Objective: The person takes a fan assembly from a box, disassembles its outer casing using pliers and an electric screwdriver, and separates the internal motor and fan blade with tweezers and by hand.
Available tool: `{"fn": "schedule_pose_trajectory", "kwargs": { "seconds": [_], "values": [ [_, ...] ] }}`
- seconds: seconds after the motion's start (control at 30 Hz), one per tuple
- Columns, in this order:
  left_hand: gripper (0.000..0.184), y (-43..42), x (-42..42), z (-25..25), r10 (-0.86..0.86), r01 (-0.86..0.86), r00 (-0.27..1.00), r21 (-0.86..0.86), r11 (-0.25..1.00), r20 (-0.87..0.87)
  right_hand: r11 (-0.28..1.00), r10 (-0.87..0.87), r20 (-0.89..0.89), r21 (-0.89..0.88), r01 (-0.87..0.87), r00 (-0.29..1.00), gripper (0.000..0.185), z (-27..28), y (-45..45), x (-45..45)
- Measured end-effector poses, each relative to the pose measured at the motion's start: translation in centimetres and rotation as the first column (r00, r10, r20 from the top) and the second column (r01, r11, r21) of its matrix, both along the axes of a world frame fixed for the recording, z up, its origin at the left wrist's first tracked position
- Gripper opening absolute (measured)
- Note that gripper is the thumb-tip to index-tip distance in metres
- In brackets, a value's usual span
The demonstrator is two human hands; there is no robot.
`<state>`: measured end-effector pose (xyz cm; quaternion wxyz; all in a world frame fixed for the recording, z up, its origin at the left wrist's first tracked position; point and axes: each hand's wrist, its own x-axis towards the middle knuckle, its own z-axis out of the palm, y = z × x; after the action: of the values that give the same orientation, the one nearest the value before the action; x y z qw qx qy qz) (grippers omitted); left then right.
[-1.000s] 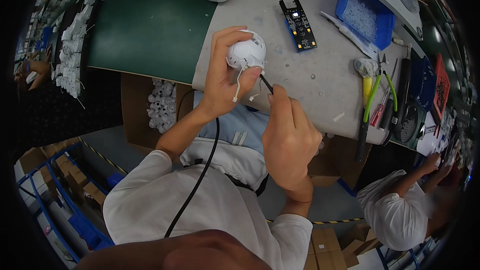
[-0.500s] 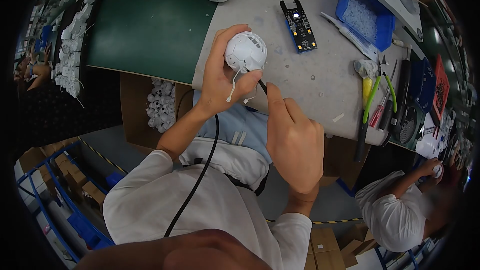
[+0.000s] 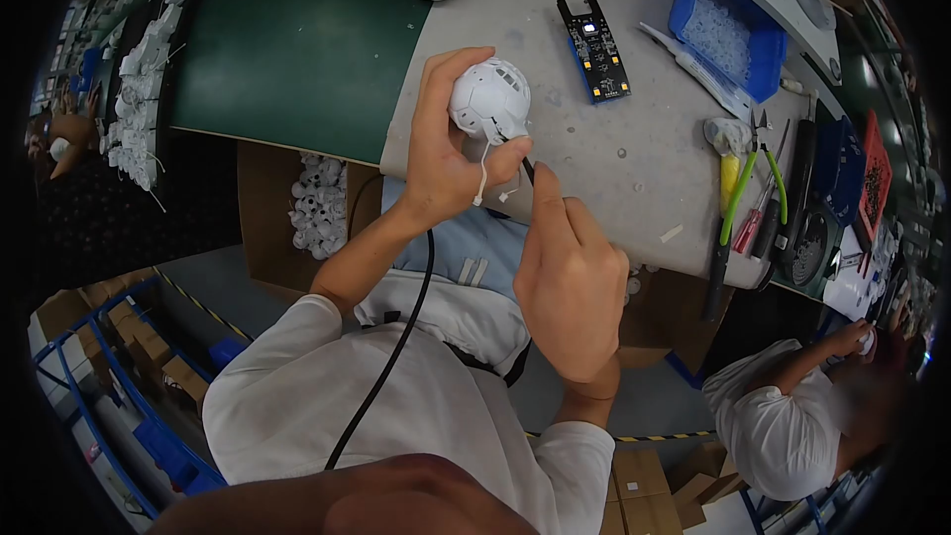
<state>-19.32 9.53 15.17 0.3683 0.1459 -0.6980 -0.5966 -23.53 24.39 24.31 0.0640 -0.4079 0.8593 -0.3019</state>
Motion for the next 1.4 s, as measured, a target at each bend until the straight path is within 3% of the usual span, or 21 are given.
{"fn": "schedule_pose_trajectory", "kwargs": {
  "seconds": [0.27,0.37,0.53,0.67,0.77,0.83,1.13,1.23,1.4],
  "values": [
    [0.074,1.3,0.0,-0.1,0.047,-0.045,0.997,0.032,0.998,-0.056,0.996,-0.053,0.037,-0.071,0.056,0.998,0.037,-0.7,-0.7,0.9],
    [0.07,1.2,0.5,0.2,0.016,-0.022,0.998,0.107,0.994,0.055,0.992,-0.089,0.042,-0.084,0.092,0.995,0.034,-1.2,-1.2,2.0],
    [0.066,1.3,0.2,0.2,0.042,-0.041,0.999,0.016,0.999,-0.031,0.971,-0.148,0.07,-0.179,0.159,0.986,0.028,-1.6,-1.5,2.5],
    [0.065,1.4,0.2,0.2,0.057,-0.056,0.998,-0.021,0.998,0.018,0.951,-0.224,0.095,-0.194,0.239,0.97,0.025,-1.7,-2.1,3.5],
    [0.065,1.5,0.2,0.2,0.042,-0.043,0.999,0.05,0.998,0.013,0.923,-0.273,0.112,-0.249,0.293,0.955,0.025,-2.4,-2.7,4.4],
    [0.07,1.7,0.1,0.4,0.055,-0.053,0.998,0.2,0.978,-0.003,0.899,-0.299,0.104,-0.303,0.317,0.949,0.025,-2.8,-3.0,4.8],
    [0.073,2.0,0.2,0.8,0.075,-0.054,0.996,0.313,0.948,-0.057,0.868,-0.36,0.152,-0.306,0.39,0.921,0.028,-3.4,-3.8,6.1],
    [0.073,1.7,0.2,0.5,0.084,-0.069,0.995,0.245,0.967,-0.051,0.842,-0.371,0.135,-0.368,0.394,0.919,0.029,-4.0,-4.4,6.4],
    [0.072,1.8,0.0,0.9,0.082,-0.056,0.994,0.312,0.948,-0.073,0.821,-0.379,0.143,-0.405,0.404,0.914,0.036,-4.3,-4.8,6.5]
  ]
}}
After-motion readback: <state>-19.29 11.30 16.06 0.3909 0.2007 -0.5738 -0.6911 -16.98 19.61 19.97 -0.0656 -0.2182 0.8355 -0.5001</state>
